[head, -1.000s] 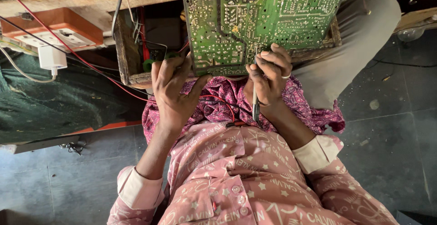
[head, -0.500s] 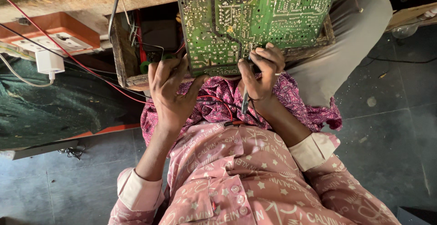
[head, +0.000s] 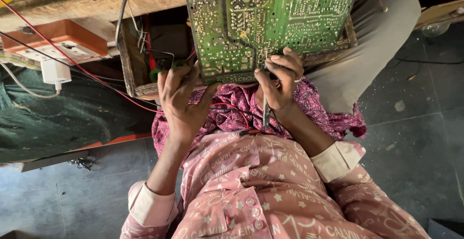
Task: The person uses a soldering iron and solder wire to reflow or repair joints on a green printed circuit board. They hold the board on their lap, apply heat to multiple points, and occasionally adjust the board's position while working.
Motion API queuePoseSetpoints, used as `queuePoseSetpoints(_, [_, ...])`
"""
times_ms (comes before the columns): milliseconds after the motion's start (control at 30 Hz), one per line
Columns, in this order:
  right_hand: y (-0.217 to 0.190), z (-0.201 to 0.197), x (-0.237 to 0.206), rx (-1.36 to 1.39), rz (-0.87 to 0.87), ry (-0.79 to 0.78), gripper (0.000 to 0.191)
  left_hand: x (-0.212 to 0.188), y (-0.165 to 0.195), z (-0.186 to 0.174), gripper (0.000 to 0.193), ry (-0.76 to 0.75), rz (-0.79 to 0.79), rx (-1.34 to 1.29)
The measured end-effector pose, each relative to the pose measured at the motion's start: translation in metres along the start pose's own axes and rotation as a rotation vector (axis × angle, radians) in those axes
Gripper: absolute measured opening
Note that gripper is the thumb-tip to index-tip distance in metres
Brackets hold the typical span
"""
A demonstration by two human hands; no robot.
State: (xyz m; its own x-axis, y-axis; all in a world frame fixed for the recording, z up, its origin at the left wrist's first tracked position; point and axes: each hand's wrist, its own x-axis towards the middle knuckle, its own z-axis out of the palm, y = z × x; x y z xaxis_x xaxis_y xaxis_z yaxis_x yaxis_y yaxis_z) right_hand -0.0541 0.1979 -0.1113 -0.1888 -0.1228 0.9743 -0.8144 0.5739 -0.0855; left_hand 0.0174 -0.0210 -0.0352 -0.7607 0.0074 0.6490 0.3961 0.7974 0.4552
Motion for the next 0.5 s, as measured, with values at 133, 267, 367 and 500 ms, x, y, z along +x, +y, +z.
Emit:
queuePoseSetpoints(133, [0.000, 0.000, 0.000, 0.008, 0.001, 0.001, 0.013, -0.001, 0.001, -0.001, 0.053, -0.007, -0.010, 0.005])
queuePoseSetpoints(267, [0.001, -0.001, 0.001, 0.006, 0.007, -0.038, 0.014, 0.001, 0.004, -0.004, 0.053, 0.003, -0.001, 0.006])
queuePoseSetpoints(367, [0.002, 0.000, 0.003, 0.035, 0.032, 0.061, 0.012, 0.003, 0.008, -0.006, 0.055, 0.000, -0.030, -0.019])
queuePoseSetpoints(500, [0.002, -0.003, 0.004, 0.082, 0.069, 0.010, 0.013, 0.008, 0.016, -0.008, 0.064, 0.029, -0.033, -0.078])
